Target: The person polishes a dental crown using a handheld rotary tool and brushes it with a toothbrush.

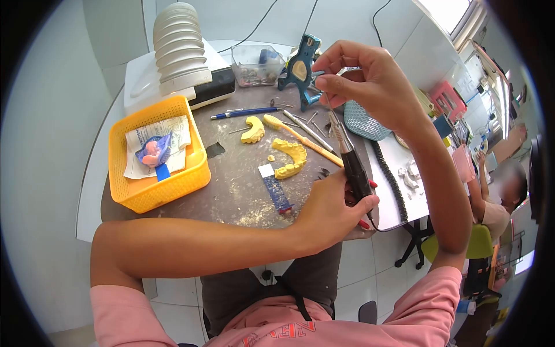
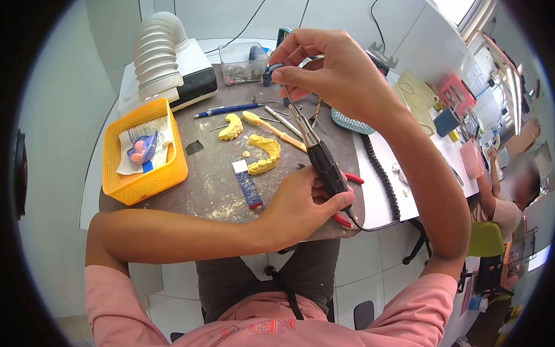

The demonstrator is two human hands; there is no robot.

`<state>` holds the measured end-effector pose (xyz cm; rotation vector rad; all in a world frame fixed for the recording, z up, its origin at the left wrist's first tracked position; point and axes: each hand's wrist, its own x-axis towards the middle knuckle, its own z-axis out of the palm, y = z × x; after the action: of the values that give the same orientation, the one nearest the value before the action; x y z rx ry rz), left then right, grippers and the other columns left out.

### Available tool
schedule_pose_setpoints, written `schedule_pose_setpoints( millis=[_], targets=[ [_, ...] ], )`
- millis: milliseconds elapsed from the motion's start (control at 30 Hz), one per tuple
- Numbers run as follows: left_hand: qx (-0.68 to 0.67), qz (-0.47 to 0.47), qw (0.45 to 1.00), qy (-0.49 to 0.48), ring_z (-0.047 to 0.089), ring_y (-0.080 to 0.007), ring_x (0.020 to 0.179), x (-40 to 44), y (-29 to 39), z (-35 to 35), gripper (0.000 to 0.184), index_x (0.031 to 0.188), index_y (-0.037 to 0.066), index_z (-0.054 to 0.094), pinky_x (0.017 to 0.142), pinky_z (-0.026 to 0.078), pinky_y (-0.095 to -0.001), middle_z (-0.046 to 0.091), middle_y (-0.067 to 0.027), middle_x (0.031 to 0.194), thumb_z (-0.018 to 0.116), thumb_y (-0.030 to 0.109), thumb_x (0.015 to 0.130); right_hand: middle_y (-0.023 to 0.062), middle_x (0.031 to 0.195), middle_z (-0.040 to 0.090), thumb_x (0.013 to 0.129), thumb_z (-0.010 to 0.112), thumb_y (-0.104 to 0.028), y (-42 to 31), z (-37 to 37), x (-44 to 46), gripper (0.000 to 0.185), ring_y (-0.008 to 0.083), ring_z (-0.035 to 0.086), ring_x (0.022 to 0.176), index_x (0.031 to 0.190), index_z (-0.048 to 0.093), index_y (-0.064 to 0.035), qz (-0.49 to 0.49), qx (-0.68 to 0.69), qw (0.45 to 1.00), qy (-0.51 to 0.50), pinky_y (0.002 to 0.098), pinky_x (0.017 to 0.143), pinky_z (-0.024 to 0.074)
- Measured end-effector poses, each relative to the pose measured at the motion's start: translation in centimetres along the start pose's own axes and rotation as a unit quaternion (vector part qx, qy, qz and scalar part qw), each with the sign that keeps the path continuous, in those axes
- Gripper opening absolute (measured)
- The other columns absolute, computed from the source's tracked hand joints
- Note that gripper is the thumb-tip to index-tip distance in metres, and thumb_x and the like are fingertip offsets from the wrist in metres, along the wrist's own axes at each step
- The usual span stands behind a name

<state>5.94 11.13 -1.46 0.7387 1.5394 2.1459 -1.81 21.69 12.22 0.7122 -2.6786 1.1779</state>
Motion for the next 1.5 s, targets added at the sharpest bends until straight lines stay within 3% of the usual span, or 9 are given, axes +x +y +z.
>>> schedule_pose_setpoints(
  millis=[933, 1333, 1500],
  targets=[
    [0.018, -0.005, 1.000, -0.018, 0.069, -0.0181, 0.074, 0.2, -0.2, -0.2, 0.033, 0.108, -0.006, 0.057, 0.067, 0.058, -0.0305, 0.067, -0.0130, 0.084, 0.069, 0.018, 0.089, 0.0050, 0.086, 0.067, 0.090, 0.070, -0.012, 0.0, -0.4, 0.3, 0.021, 0.0081, 0.068, 0.076, 0.106, 0.063, 0.0018, 0.019, -0.036, 0.999, -0.030, 0.0218, 0.068, 0.0561],
    [0.025, 0.008, 1.000, -0.006, 0.069, -0.0192, 0.075, 0.3, -0.3, -0.2, 0.032, 0.106, -0.006, 0.057, 0.067, 0.058, -0.0317, 0.067, -0.0140, 0.085, 0.069, 0.018, 0.089, 0.0052, 0.079, 0.066, 0.087, 0.072, -0.011, 0.1, -0.3, 0.0, 0.017, 0.0084, 0.065, 0.067, 0.095, 0.067, 0.0023, 0.010, -0.059, 0.998, -0.027, 0.0223, 0.063, 0.0543],
    [0.038, 0.012, 0.999, -0.003, 0.069, -0.0197, 0.074, 0.3, -0.3, -0.2, 0.032, 0.106, -0.007, 0.057, 0.065, 0.059, -0.0319, 0.068, -0.0145, 0.085, 0.069, 0.017, 0.089, 0.0038, 0.077, 0.066, 0.089, 0.071, -0.014, 0.5, -0.7, -0.6, 0.016, 0.0079, 0.065, 0.069, 0.093, 0.068, 0.0017, 0.060, -0.022, 0.996, -0.059, 0.0216, 0.065, 0.0552]
  ],
)
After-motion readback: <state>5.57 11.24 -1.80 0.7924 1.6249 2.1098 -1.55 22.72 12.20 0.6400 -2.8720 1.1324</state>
